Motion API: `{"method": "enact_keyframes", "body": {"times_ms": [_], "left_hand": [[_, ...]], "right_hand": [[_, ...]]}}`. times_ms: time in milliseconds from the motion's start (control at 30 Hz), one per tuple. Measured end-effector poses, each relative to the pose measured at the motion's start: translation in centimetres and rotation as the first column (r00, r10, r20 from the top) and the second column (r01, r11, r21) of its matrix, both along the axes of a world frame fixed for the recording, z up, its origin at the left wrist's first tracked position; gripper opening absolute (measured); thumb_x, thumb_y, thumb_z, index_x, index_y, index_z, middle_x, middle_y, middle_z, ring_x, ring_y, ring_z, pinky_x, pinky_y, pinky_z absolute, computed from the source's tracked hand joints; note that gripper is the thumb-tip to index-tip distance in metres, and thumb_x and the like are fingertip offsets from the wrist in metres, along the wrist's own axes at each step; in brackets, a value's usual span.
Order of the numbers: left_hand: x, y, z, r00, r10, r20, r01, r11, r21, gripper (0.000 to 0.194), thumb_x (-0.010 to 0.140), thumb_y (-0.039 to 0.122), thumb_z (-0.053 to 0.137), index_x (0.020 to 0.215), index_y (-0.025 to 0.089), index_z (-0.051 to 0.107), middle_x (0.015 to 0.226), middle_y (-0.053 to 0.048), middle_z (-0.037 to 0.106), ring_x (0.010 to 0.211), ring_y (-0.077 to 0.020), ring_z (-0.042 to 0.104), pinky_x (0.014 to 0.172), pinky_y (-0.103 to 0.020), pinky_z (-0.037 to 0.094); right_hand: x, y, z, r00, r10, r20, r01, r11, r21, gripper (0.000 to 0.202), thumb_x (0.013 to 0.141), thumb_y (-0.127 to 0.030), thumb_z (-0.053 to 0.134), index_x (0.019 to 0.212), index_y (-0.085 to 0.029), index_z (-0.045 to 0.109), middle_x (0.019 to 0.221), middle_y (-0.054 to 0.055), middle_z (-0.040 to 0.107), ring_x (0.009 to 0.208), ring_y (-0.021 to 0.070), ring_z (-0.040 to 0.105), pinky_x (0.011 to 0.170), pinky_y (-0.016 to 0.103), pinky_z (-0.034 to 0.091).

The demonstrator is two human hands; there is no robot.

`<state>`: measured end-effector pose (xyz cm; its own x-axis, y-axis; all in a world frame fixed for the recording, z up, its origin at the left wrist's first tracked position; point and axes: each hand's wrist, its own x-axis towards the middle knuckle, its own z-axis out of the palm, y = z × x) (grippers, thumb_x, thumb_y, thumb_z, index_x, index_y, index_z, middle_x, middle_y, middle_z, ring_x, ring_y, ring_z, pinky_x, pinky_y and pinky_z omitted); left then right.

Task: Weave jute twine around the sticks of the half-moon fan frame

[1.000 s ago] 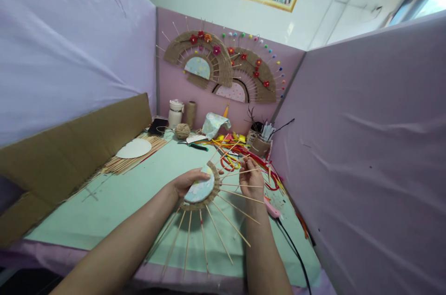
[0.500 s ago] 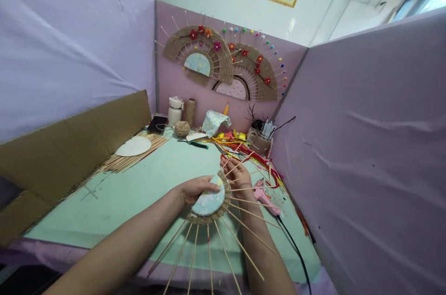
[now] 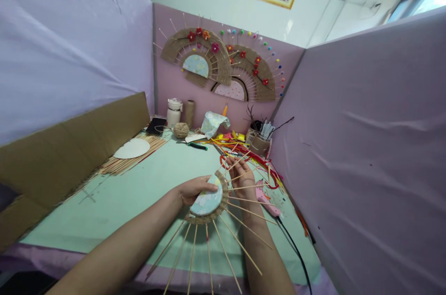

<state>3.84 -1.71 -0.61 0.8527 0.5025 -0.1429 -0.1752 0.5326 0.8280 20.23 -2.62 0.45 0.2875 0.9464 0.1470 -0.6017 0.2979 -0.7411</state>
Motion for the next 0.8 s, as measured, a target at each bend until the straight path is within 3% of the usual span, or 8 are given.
{"method": "enact_keyframes", "body": {"times_ms": [100,200,333,467,667,800], "left_hand": [[0.0,0.0,0.0,1.0,0.012,0.003,-0.012,1.0,-0.011,0.042,0.061,0.02,0.075,0.098,0.012,0.059,0.076,-0.009,0.069,0.062,-0.0183,0.065,0.058,-0.028,0.05],[-0.1,-0.1,0.1,1.0,0.029,-0.007,-0.029,0.999,-0.017,0.044,0.06,0.019,0.075,0.1,0.012,0.058,0.075,-0.008,0.069,0.058,-0.0168,0.064,0.054,-0.026,0.049],[0.0,-0.2,0.6,0.999,0.038,0.022,-0.037,0.999,-0.028,0.037,0.061,0.018,0.073,0.095,0.012,0.059,0.073,-0.008,0.069,0.061,-0.0186,0.066,0.055,-0.025,0.05],[0.1,-0.4,0.6,0.997,-0.024,0.067,0.028,0.998,-0.063,0.034,0.061,0.018,0.071,0.092,0.01,0.061,0.074,-0.011,0.07,0.065,-0.0212,0.068,0.058,-0.028,0.052],[0.4,-1.0,0.8,0.995,-0.078,0.06,0.084,0.992,-0.096,0.033,0.06,0.019,0.071,0.089,0.009,0.062,0.076,-0.012,0.07,0.069,-0.0244,0.068,0.061,-0.032,0.053],[0.6,-1.3,1.0,0.993,-0.105,0.059,0.111,0.988,-0.107,0.027,0.061,0.018,0.07,0.086,0.009,0.062,0.074,-0.012,0.07,0.069,-0.023,0.068,0.062,-0.031,0.052]], "right_hand": [[0.1,-0.1,0.1,1.0,0.007,-0.007,-0.007,1.0,-0.004,0.026,0.067,-0.02,0.073,0.09,-0.019,0.061,0.095,0.003,0.07,0.09,0.0141,0.066,0.08,0.026,0.051],[0.7,-0.3,0.5,0.999,-0.01,-0.049,0.008,0.999,-0.035,0.026,0.066,-0.019,0.074,0.089,-0.02,0.061,0.085,-0.001,0.069,0.072,0.0099,0.065,0.062,0.02,0.051],[2.0,-0.6,1.3,0.991,-0.026,-0.133,0.025,1.0,-0.009,0.023,0.066,-0.019,0.073,0.083,-0.021,0.058,0.068,-0.008,0.062,0.046,0.0024,0.048,0.042,0.014,0.038],[3.0,-1.0,2.2,0.985,-0.028,-0.172,0.045,0.994,0.096,0.015,0.07,-0.023,0.069,0.078,-0.021,0.057,0.065,-0.007,0.059,0.039,0.0013,0.036,0.038,0.014,0.032],[4.0,-1.6,3.1,0.974,-0.15,-0.172,0.178,0.971,0.16,0.005,0.073,-0.026,0.064,0.076,-0.023,0.061,0.071,-0.004,0.064,0.038,0.0036,0.031,0.035,0.018,0.029],[4.5,-1.8,3.1,0.974,-0.145,-0.172,0.182,0.958,0.221,0.004,0.074,-0.025,0.065,0.078,-0.024,0.063,0.075,-0.005,0.066,0.037,0.0025,0.03,0.033,0.015,0.029]]}}
